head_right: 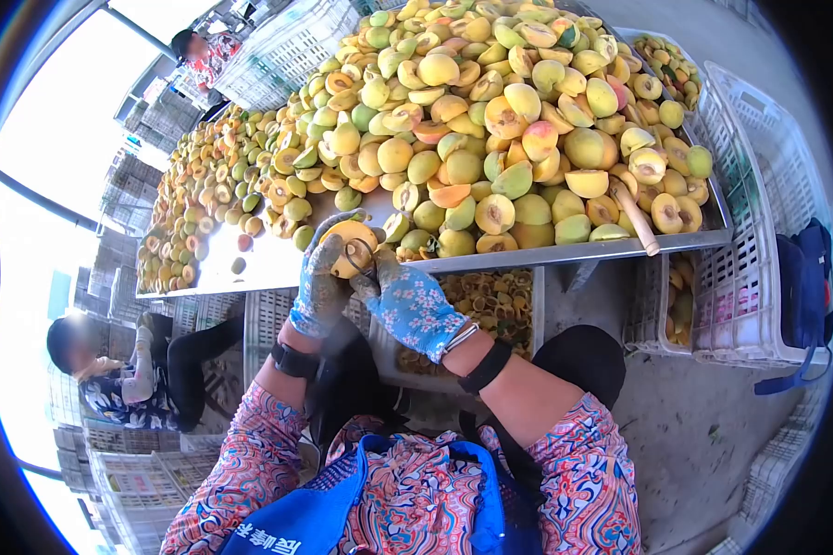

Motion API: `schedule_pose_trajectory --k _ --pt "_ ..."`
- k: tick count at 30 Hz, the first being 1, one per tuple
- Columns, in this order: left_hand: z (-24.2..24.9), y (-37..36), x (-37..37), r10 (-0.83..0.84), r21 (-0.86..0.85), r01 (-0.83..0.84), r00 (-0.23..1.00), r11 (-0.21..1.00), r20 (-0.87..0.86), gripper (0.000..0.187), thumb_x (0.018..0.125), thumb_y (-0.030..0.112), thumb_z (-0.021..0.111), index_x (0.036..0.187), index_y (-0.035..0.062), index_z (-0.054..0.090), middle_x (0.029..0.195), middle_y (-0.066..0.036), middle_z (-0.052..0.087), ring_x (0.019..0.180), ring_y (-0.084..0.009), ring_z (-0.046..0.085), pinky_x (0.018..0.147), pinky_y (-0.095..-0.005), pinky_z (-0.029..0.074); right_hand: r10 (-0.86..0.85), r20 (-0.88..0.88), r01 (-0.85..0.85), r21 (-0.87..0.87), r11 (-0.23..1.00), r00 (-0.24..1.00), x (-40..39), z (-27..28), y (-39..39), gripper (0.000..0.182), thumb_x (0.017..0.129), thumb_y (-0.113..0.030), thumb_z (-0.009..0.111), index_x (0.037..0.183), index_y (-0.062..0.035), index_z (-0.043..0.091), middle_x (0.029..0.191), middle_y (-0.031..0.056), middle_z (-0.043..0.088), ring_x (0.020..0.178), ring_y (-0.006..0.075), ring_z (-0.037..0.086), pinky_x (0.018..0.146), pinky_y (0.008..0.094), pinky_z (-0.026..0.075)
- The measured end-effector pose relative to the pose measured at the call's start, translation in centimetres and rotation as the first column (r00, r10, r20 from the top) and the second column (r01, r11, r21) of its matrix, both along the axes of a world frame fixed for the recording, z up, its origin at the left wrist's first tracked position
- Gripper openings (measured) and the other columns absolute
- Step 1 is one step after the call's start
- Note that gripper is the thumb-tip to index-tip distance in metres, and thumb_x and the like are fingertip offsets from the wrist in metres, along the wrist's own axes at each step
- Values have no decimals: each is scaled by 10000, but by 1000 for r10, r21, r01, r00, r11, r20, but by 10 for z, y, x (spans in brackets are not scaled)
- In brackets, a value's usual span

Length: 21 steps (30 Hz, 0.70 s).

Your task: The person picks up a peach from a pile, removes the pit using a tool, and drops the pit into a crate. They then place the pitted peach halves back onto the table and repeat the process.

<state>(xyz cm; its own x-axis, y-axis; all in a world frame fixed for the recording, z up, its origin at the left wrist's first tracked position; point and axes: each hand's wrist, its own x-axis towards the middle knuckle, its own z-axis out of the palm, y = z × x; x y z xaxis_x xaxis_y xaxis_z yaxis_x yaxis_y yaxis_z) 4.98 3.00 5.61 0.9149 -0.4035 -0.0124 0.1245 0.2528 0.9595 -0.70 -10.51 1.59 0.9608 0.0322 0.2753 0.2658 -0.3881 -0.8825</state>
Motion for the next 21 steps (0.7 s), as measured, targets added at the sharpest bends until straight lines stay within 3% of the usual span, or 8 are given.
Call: schedule_pose_trajectory --k 5,7,10,14,17,19,20,21 --pt "-2 -7 -5 44 54 -53 987 997 154 483 933 313 555 1285 -10 481 1160 -138 590 1027 -215 613 916 -339 505 12 -92 -8 51 999 996 0 1 4 284 911 -193 606 1057 42 541 853 256 641 808 424 629 679 471 495" --pt "-8 -6 -4 51 115 -85 961 990 273 494 936 334 556 1287 -6 480 1173 -140 584 1065 -216 598 922 -338 501 172 -220 -78 379 922 960 -1 4 6 304 918 -188 588 1113 40 539 918 287 632 876 419 619 731 456 494" --pt "-15 -1 0 26 174 -114 895 978 445 500 934 342 563 1283 -7 481 1168 -137 585 1076 -215 591 923 -338 495 272 -198 -182 381 906 942 -4 13 -6 320 936 -222 559 1133 30 547 948 271 641 900 378 630 767 428 492" --pt "-5 5 4 -58 105 57 998 993 5 575 891 424 629 1258 7 483 1128 -176 626 1059 -255 613 925 -387 514 197 -167 -182 101 978 966 5 -5 -10 352 918 -292 561 1042 37 562 897 269 642 887 404 630 751 465 487" --pt "-13 10 6 0 258 -26 995 966 99 572 885 432 641 1245 12 495 1126 -173 629 1063 -253 614 934 -389 509 152 -5 -152 80 985 988 3 -9 -7 349 929 -309 552 1037 23 574 778 198 645 691 339 644 633 432 506" --pt "-24 11 4 13 254 -63 981 965 193 518 910 381 607 1253 8 500 1152 -152 616 1070 -224 598 926 -357 496 554 -486 -174 625 761 676 -3 20 -20 315 946 -334 541 954 -22 587 655 96 589 470 219 549 460 368 461" --pt "-27 10 2 26 244 -99 957 965 288 467 934 330 574 1262 4 504 1178 -131 603 1078 -196 582 918 -325 483 637 -476 -121 737 665 607 -4 18 -18 279 964 -356 526 867 -97 563 572 -16 475 372 95 390 350 275 336" --pt "-29 9 1 26 243 -99 957 965 288 467 934 330 574 1262 4 504 1178 -131 603 1078 -196 582 918 -325 483 636 -477 -120 736 666 607 -5 18 -18 279 964 -356 526 867 -97 563 572 -16 475 372 95 390 350 275 336"
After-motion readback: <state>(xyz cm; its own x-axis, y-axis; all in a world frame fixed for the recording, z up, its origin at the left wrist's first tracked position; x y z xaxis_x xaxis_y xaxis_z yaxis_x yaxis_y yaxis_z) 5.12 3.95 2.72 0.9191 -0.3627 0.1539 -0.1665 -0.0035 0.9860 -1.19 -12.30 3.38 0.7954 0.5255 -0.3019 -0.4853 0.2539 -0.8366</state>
